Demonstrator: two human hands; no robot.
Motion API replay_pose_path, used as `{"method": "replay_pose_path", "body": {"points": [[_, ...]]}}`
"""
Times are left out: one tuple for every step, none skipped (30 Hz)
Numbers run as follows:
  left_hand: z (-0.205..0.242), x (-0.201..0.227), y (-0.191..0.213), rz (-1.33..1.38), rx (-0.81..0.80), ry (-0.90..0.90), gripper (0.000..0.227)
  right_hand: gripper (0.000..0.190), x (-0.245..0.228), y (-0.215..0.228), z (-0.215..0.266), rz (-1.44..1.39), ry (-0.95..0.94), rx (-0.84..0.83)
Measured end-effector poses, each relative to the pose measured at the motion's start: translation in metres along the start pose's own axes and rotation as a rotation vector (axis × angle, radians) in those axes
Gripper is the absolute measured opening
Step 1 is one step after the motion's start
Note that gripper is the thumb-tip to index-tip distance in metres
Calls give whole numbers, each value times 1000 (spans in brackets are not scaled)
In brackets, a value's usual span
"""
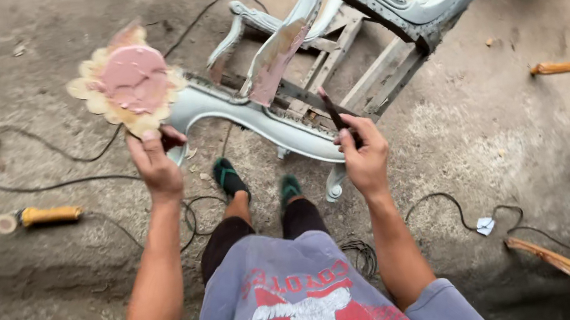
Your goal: The person uses a putty knife to apply pink filler paste from a wooden palette onto the curved frame of a light blue chair. The person repeatedly scoops filler and spreads it along the chair's side and backrest areas.
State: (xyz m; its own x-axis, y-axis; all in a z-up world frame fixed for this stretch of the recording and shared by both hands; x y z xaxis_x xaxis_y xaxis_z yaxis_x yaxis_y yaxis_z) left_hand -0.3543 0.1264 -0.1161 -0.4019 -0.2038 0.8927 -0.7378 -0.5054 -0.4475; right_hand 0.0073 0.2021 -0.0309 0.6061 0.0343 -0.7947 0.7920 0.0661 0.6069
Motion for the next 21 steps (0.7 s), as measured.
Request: {"method": "replay_pose_path", "body": {"points": [[-17, -7, 1, 3, -13, -11, 31, 24, 1, -7, -12, 33, -10, 21], [-31, -14, 4, -1, -24, -25, 30, 25, 1, -15, -22, 107, 47, 60], [-47, -23, 6, -13, -36, -36, 30, 26, 2, -23, -32, 182, 104, 97], [-59, -33, 7, -35, -43, -35, 30, 26, 5, -31, -42, 255, 148, 122], [-69, -43, 7, -57, -50, -34, 31, 25, 12, -38, -55, 273, 152, 133], [-78, -52, 8, -63, -64, -37, 32, 24, 20, -46, -68, 289, 155, 145], [-85, -61, 9, -70, -79, -40, 33, 23, 28, -54, -81, 306, 159, 156], [-87, -67, 10, -83, -84, -34, 34, 23, 38, -61, -94, 301, 144, 152], [-86, -72, 10, -112, -89, -18, 38, 23, 48, -66, -106, 296, 130, 148], [-89, -74, 11, -138, -97, -25, 43, 24, 54, -73, -117, 284, 134, 153], [-88, -75, 12, -164, -104, -32, 48, 23, 59, -77, -121, 276, 140, 170], [-87, -74, 13, -152, -105, -41, 50, 23, 63, -80, -126, 267, 141, 183], [-86, -71, 13, -139, -106, -51, 51, 22, 67, -83, -130, 258, 142, 197], [-85, -69, 12, -121, -113, -60, 53, 23, 69, -85, -130, 259, 139, 201], [-83, -67, 13, -127, -109, -43, 52, 23, 70, -86, -129, 260, 137, 204], [-83, -65, 13, -131, -104, -34, 51, 23, 71, -87, -132, 260, 142, 209], [-84, -65, 12, -135, -99, -25, 50, 22, 72, -86, -134, 212, 133, 207], [-83, -62, 14, -151, -85, -23, 52, 22, 71, -87, -135, 160, 127, 204], [-83, -61, 16, -167, -71, -22, 53, 22, 71, -88, -136, 108, 121, 200], [-81, -60, 18, -184, -55, -17, 54, 21, 72, -92, -138, 74, 93, 162], [-80, -59, 21, -180, -49, -10, 54, 20, 73, -97, -142, 40, 66, 124]]}}
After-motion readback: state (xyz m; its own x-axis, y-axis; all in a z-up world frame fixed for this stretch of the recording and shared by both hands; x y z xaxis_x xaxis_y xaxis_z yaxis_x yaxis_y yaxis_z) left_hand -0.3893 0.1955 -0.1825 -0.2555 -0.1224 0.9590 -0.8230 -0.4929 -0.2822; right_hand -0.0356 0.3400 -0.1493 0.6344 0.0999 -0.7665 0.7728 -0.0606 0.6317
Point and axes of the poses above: each hand's wrist, its own z-axis away from the middle knuckle, its own y-axis out of the back of the hand, x = y × z, the point moved 5 cm from there along -z, towards the middle knuckle, and after that the axes turned 14 degrees about z, right-handed, at the moved point
